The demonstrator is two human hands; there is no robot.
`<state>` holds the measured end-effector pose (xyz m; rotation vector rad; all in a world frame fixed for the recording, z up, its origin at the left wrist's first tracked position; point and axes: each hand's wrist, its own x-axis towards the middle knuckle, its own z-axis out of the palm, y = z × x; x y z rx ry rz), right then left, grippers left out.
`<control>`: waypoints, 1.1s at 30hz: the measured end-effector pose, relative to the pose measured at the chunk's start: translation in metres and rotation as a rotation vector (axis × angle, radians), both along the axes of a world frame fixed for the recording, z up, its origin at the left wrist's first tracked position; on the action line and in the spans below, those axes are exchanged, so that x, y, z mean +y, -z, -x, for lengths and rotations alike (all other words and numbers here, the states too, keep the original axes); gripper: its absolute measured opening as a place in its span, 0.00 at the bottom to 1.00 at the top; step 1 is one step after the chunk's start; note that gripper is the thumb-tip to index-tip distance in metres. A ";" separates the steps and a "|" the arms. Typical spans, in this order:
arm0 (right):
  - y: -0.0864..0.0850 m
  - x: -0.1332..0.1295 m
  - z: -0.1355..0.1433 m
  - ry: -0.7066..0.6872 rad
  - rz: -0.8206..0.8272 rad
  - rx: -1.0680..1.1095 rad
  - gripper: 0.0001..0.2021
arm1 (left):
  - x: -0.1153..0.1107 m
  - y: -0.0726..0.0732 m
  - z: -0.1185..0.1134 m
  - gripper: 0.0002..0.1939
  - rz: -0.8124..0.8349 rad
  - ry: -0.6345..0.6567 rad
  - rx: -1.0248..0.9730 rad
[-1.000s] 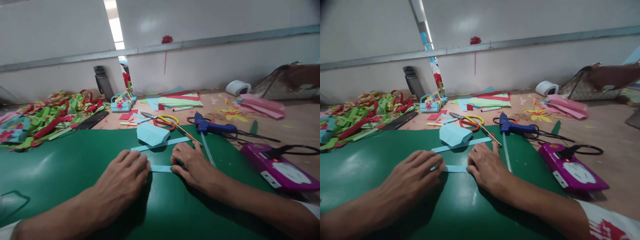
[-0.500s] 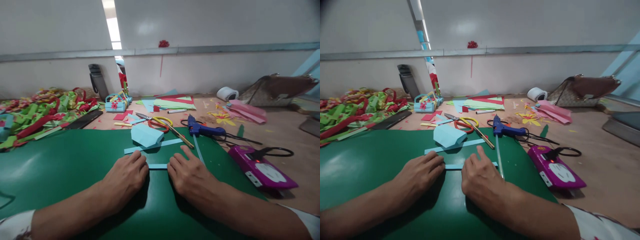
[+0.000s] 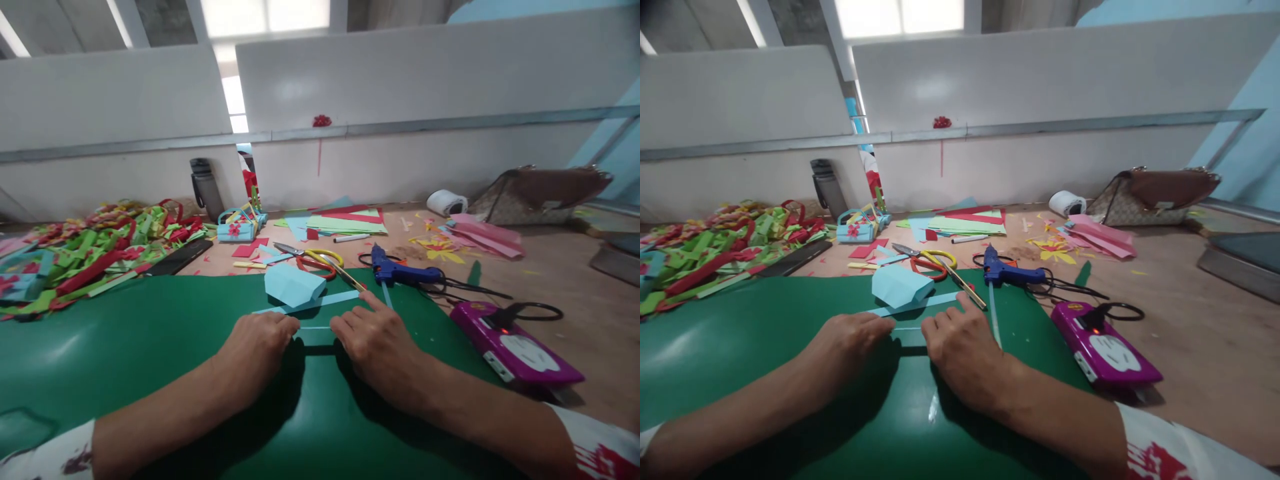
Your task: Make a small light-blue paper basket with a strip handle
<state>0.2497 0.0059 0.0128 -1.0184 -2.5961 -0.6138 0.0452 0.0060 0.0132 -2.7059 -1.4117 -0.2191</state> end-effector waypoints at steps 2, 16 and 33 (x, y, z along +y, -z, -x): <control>-0.002 -0.002 0.000 0.004 -0.031 0.041 0.13 | 0.000 -0.003 0.000 0.15 -0.044 -0.013 -0.012; 0.009 0.003 -0.001 -0.137 -0.018 0.195 0.13 | 0.001 0.004 -0.016 0.15 -0.258 0.147 -0.200; -0.006 -0.002 -0.003 -0.094 -0.134 0.229 0.12 | 0.002 -0.007 -0.007 0.15 -0.167 0.115 -0.235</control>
